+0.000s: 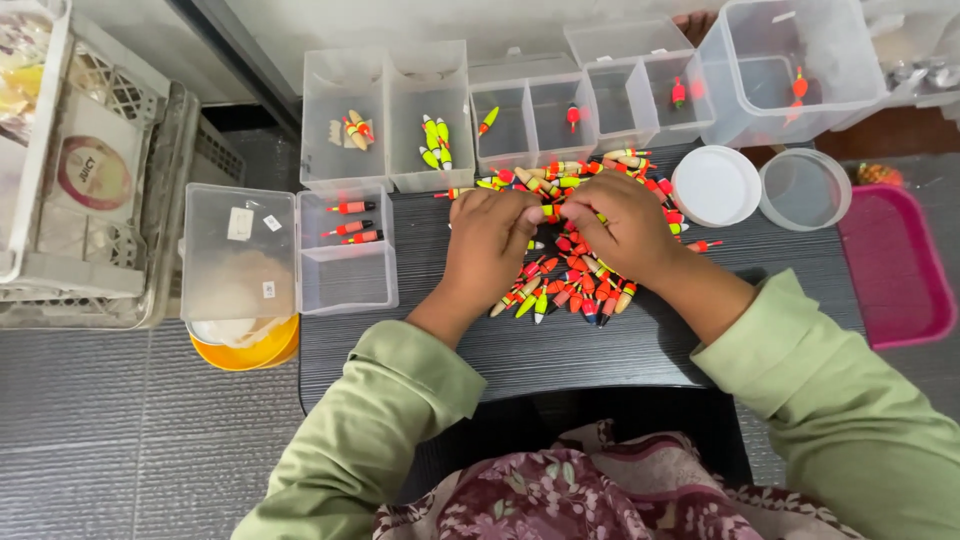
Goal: Sorting small, multi-colored fishing floats from a pile into different compartments of plastic storage organizers.
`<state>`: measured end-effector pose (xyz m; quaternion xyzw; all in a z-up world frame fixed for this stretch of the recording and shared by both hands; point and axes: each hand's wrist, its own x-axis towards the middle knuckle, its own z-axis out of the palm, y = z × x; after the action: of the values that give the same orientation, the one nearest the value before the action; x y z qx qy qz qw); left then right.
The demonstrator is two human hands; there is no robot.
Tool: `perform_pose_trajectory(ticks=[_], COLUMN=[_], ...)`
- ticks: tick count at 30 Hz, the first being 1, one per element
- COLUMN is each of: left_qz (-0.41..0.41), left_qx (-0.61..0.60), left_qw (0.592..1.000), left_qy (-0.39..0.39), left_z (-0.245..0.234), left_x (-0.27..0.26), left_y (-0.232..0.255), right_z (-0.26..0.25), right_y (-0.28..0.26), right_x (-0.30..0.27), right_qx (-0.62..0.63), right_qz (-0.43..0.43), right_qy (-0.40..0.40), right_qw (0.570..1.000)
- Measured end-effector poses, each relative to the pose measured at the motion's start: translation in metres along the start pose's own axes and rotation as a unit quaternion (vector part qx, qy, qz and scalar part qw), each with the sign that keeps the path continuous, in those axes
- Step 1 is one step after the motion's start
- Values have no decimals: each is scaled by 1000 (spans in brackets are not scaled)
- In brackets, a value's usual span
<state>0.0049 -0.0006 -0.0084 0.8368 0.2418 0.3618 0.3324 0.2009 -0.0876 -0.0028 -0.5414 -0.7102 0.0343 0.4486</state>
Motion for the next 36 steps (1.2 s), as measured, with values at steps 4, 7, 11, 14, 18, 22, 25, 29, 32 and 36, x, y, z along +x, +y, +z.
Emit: perform_pose_trajectory(ticks=[4, 7, 11, 14, 18, 22, 25, 29, 32, 36], left_qz=[12, 44, 40, 27, 30, 44, 68, 31, 24, 34], left_qx=[-9, 10, 11, 5, 21, 22, 39, 23, 28, 21], left_qw=[1000, 999, 999, 999, 999, 998, 996, 998, 998, 999], left_qy=[12, 31, 31, 20, 22, 31, 44, 42, 42, 38], left_z=[0, -1, -8, -7, -5, -4, -5, -8, -5, -6], left_x=[0, 0, 1, 1, 0, 0, 0, 0, 0, 0], left_y=[2, 3, 13, 15, 8, 7, 9, 13, 10, 11], right_z=[3, 5, 8, 11, 15, 12, 13, 13, 12, 9], right_y=[0, -3, -8, -10, -7, -8, -9, -10, -11, -10], right_x=[-2, -1, 0, 3, 2, 2, 3, 3, 5, 3], right_qx=[30, 62, 83, 96, 104, 106, 112, 83, 80, 86], right_qz=[24, 45, 54, 32, 22, 33, 38, 27, 24, 48], right_qy=[14, 23, 31, 43, 46, 40, 38, 49, 52, 42], right_qw=[999, 997, 995, 994, 993, 993, 992, 995, 995, 994])
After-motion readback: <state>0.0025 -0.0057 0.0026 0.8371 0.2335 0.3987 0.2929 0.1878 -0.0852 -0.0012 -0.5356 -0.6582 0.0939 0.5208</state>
